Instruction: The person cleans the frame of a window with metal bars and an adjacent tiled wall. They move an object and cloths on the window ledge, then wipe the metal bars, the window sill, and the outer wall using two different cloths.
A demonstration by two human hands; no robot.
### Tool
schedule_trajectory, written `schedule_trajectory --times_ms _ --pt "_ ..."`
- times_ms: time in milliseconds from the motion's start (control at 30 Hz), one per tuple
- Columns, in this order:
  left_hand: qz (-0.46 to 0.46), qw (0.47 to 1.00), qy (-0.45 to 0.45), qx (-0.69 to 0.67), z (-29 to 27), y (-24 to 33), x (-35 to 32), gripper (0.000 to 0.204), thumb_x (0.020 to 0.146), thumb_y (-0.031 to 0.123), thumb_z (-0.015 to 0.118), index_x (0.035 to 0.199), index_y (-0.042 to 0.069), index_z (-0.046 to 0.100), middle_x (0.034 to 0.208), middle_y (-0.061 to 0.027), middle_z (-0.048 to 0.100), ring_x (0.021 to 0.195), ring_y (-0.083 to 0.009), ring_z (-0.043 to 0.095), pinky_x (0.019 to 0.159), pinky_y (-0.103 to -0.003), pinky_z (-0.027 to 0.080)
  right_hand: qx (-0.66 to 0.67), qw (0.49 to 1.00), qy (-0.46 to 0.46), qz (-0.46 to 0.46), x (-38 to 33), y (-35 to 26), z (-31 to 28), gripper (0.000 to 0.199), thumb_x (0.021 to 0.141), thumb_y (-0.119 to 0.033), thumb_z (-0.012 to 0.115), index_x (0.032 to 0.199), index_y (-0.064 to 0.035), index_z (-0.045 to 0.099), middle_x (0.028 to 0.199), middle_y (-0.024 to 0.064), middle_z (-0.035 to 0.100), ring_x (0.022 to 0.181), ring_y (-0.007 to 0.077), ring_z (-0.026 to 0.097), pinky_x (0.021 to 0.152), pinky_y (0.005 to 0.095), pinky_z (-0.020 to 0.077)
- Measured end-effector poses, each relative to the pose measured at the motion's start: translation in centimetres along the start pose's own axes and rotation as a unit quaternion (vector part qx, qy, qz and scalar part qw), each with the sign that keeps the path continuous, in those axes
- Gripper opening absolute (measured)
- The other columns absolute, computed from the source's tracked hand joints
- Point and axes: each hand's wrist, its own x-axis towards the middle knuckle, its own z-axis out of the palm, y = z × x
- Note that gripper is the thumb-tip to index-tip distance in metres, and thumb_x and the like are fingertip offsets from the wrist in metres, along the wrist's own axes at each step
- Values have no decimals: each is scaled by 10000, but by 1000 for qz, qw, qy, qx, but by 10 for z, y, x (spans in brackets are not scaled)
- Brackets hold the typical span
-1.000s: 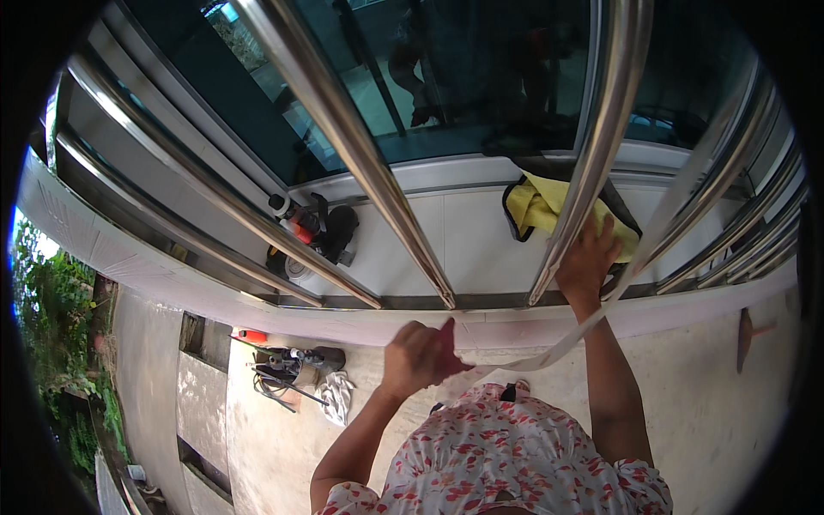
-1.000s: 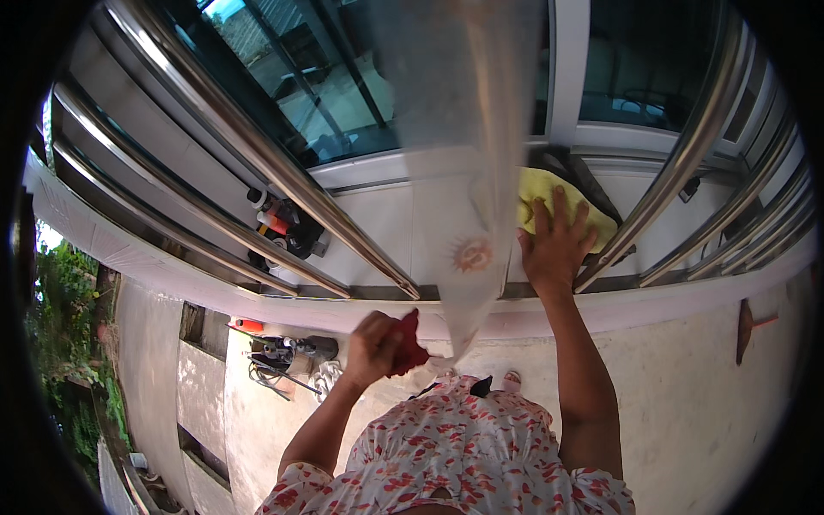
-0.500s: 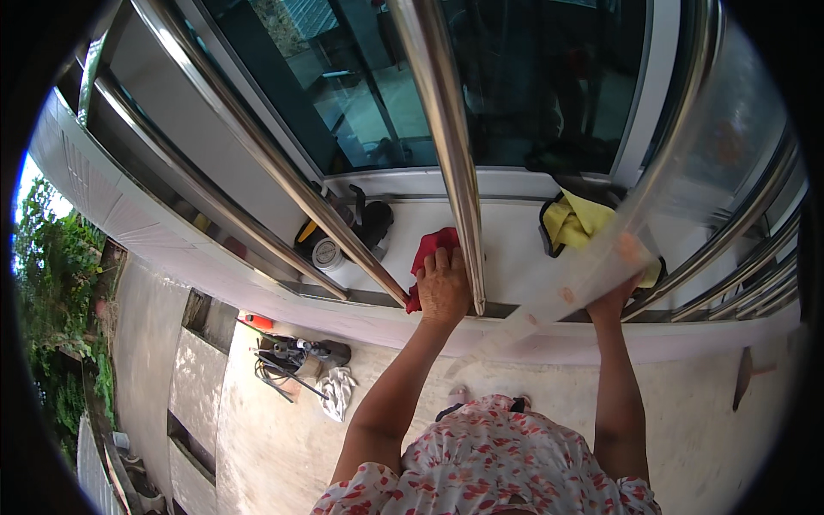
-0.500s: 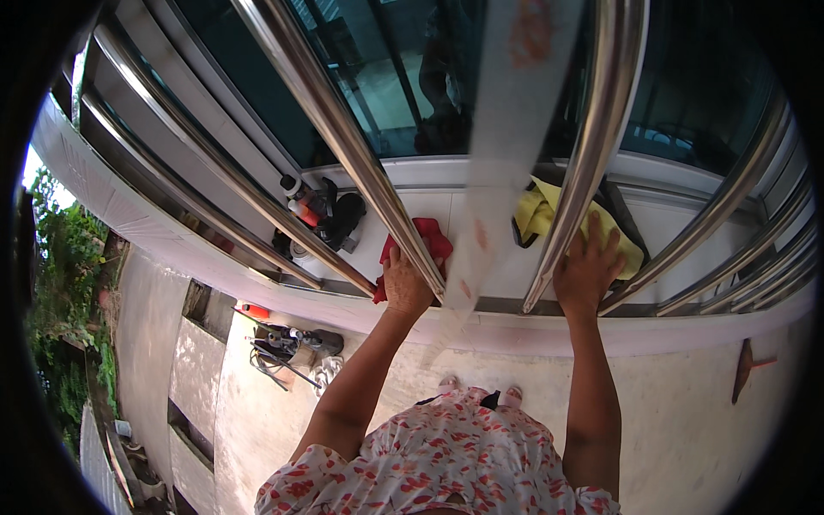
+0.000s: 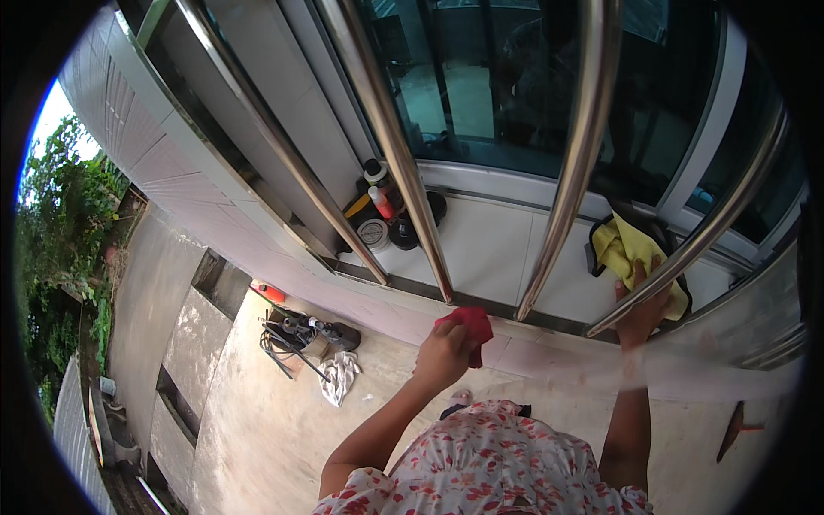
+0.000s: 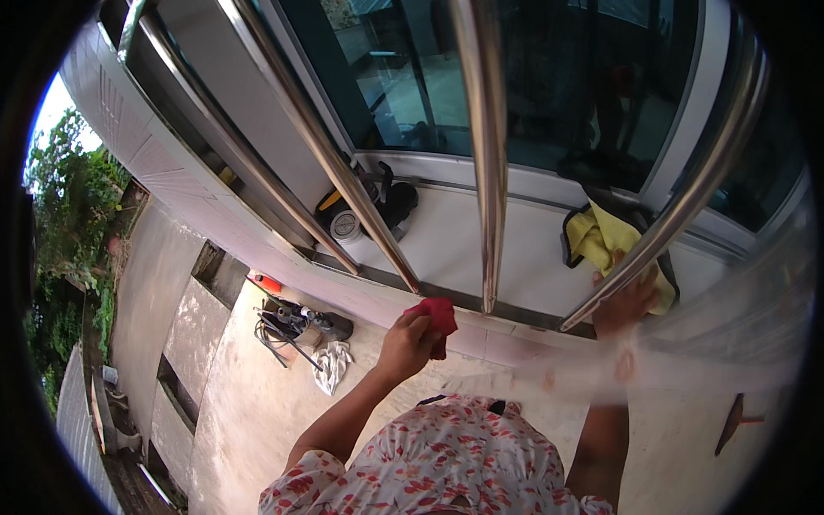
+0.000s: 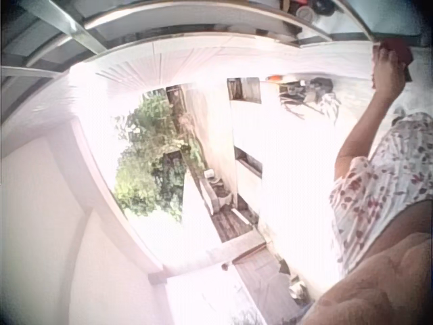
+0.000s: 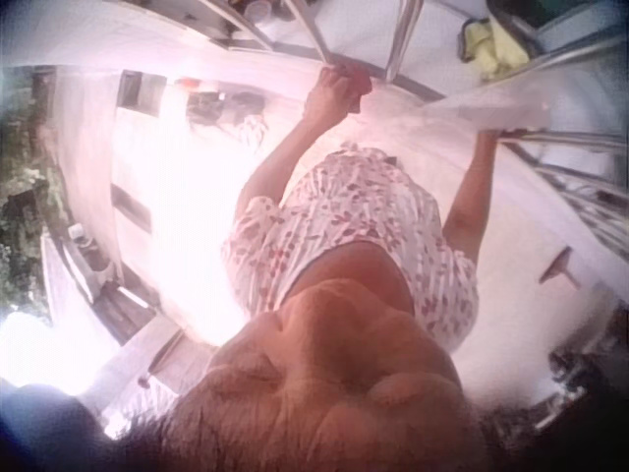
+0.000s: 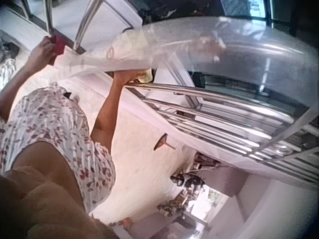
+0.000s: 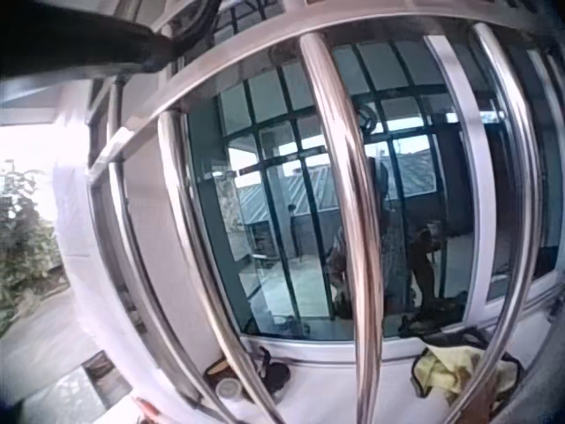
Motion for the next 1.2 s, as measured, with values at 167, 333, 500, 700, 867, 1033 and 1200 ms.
schedule_trajectory --times_ms 167,333,500,700,867,1033,1200 --pt "-155 945 130 -257 -71 -25 -18 188 819 167 577 914 5 577 742 -89 580 637 -194 555 576 -294 454 -15 999 -37 25 0 4 0 540 830 -495 426 1242 -148 462 1376 93 307 1244 338 264 955 522 190" --pt "-11 805 413 -427 -131 1 23 336 888 240 522 1106 -16 527 948 -34 597 793 -74 534 695 -201 435 158 983 90 -31 -10 19 10 500 801 -321 525 1219 -54 459 1313 165 359 1215 356 307 961 500 235" --pt "149 782 505 -334 -183 32 90 295 920 253 451 1120 39 486 989 -50 579 840 -102 543 727 -232 443 268 951 133 -83 -43 15 -9 367 818 -146 512 1141 22 466 1250 199 401 1172 362 363 935 468 307" --pt "225 805 541 -92 -242 43 183 240 906 237 478 1002 18 460 793 -53 547 667 -109 502 604 -231 406 435 864 254 -15 -1 -68 -87 368 801 -39 490 1147 16 376 1146 155 409 1074 253 374 936 373 275" --pt "131 865 475 -95 -212 29 177 256 880 234 519 993 14 453 784 -101 555 656 -168 521 612 -289 426 605 760 235 -9 24 -118 -97 399 822 -174 531 1150 3 389 1144 138 418 1047 220 405 905 340 310" --pt "95 885 439 -120 -126 -43 124 242 874 147 496 1043 -14 433 796 -95 548 693 -180 548 620 -291 444 782 616 -83 54 32 -151 -81 320 882 -304 498 1025 -17 488 886 86 534 781 128 508 732 267 415" --pt "-45 914 317 -248 -59 -94 77 164 877 88 480 1017 21 428 761 -61 550 534 -109 511 462 -211 424 715 686 52 128 23 -173 -58 261 914 -294 446 902 -37 490 569 -20 399 443 42 350 402 191 309"
